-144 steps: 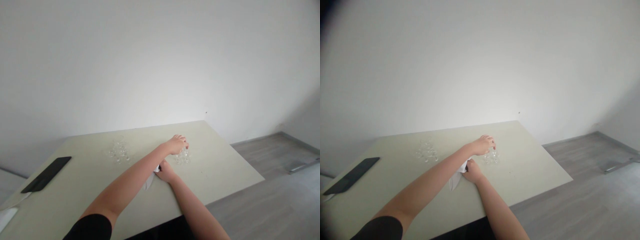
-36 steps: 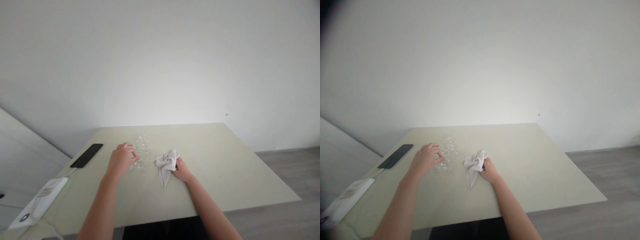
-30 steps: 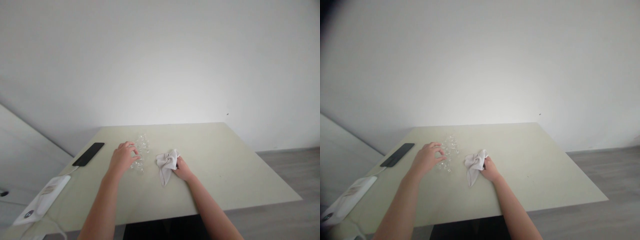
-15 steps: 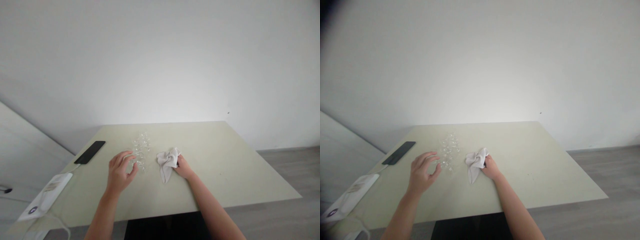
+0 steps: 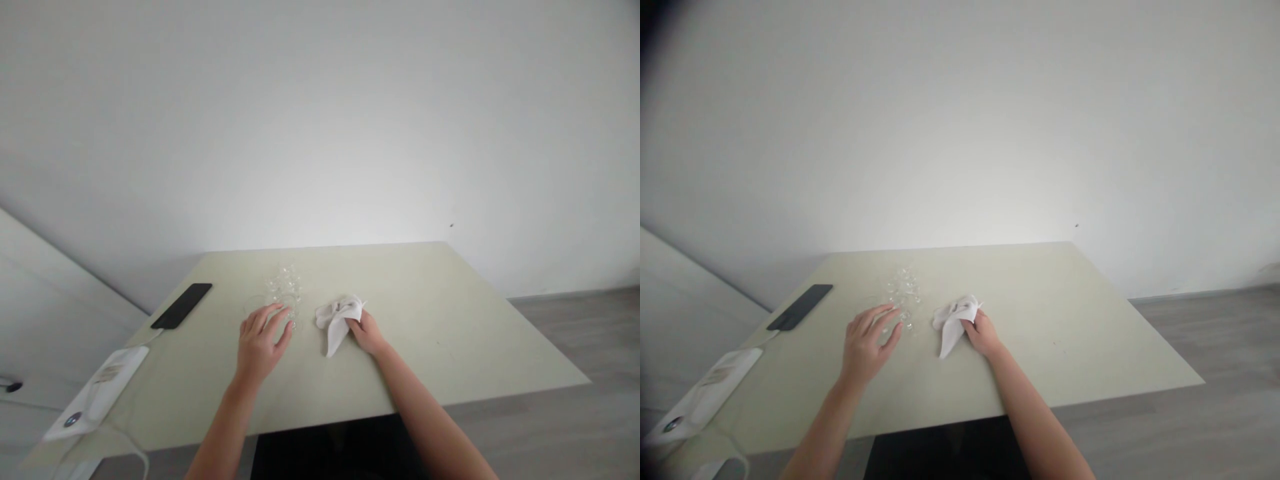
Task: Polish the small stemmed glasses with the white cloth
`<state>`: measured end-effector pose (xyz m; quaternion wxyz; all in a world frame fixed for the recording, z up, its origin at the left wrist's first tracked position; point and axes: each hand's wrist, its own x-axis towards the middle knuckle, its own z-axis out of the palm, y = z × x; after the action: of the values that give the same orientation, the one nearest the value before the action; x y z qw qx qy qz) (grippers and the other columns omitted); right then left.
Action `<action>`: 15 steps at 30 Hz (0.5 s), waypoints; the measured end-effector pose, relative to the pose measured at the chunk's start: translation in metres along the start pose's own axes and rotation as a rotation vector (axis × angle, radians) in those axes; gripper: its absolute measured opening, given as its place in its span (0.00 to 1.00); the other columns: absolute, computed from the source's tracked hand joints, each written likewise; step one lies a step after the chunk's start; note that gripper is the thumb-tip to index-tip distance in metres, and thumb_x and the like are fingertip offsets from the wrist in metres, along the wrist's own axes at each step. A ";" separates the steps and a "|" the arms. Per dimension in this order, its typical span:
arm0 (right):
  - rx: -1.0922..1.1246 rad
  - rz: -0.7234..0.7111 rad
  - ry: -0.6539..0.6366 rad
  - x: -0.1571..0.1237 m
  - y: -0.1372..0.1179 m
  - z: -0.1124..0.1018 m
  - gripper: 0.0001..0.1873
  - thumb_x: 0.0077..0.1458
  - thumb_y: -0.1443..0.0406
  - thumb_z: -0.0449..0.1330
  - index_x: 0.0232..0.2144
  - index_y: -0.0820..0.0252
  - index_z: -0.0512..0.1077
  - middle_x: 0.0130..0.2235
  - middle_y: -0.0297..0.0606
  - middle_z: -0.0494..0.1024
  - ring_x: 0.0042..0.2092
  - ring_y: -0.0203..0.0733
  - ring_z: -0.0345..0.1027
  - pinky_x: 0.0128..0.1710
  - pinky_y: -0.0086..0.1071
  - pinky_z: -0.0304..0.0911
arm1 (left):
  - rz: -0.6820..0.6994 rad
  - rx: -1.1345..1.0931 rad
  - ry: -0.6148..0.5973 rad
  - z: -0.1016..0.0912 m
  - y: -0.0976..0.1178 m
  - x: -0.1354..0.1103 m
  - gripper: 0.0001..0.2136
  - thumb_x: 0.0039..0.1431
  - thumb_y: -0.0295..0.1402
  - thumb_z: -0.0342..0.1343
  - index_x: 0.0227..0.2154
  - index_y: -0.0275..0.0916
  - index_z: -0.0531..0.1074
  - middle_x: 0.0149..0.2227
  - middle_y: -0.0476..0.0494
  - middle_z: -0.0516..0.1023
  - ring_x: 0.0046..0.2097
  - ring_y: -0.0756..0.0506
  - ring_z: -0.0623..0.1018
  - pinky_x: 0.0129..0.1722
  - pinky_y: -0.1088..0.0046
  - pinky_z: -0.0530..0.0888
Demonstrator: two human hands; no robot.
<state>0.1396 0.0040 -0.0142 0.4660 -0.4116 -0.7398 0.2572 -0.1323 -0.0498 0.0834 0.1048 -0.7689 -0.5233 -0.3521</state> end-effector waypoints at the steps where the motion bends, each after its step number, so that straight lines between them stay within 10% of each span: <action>1: 0.031 -0.007 0.031 -0.001 -0.002 0.001 0.13 0.64 0.60 0.50 0.38 0.59 0.72 0.40 0.41 0.76 0.42 0.45 0.69 0.44 0.37 0.64 | -0.012 -0.080 0.021 0.005 0.007 -0.003 0.13 0.61 0.35 0.53 0.48 0.42 0.71 0.50 0.40 0.74 0.53 0.41 0.71 0.54 0.61 0.65; 9: 0.136 0.025 0.096 -0.008 -0.032 0.007 0.18 0.64 0.54 0.50 0.33 0.59 0.73 0.36 0.40 0.74 0.38 0.43 0.67 0.39 0.32 0.63 | -0.257 -0.731 -0.308 0.066 0.069 -0.022 0.17 0.57 0.40 0.57 0.47 0.40 0.68 0.42 0.44 0.76 0.41 0.45 0.76 0.40 0.69 0.73; 15: 0.456 0.202 0.059 -0.030 -0.031 0.006 0.27 0.64 0.47 0.45 0.53 0.55 0.70 0.55 0.43 0.70 0.53 0.49 0.65 0.46 0.38 0.65 | -0.237 -0.733 -0.170 0.076 0.083 -0.026 0.12 0.60 0.36 0.53 0.43 0.38 0.72 0.43 0.41 0.73 0.46 0.43 0.74 0.46 0.66 0.72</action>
<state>0.1300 -0.0383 -0.0073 0.5403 -0.3750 -0.6039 0.4504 -0.0315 -0.0646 0.0280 -0.2617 -0.7161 -0.4550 -0.4601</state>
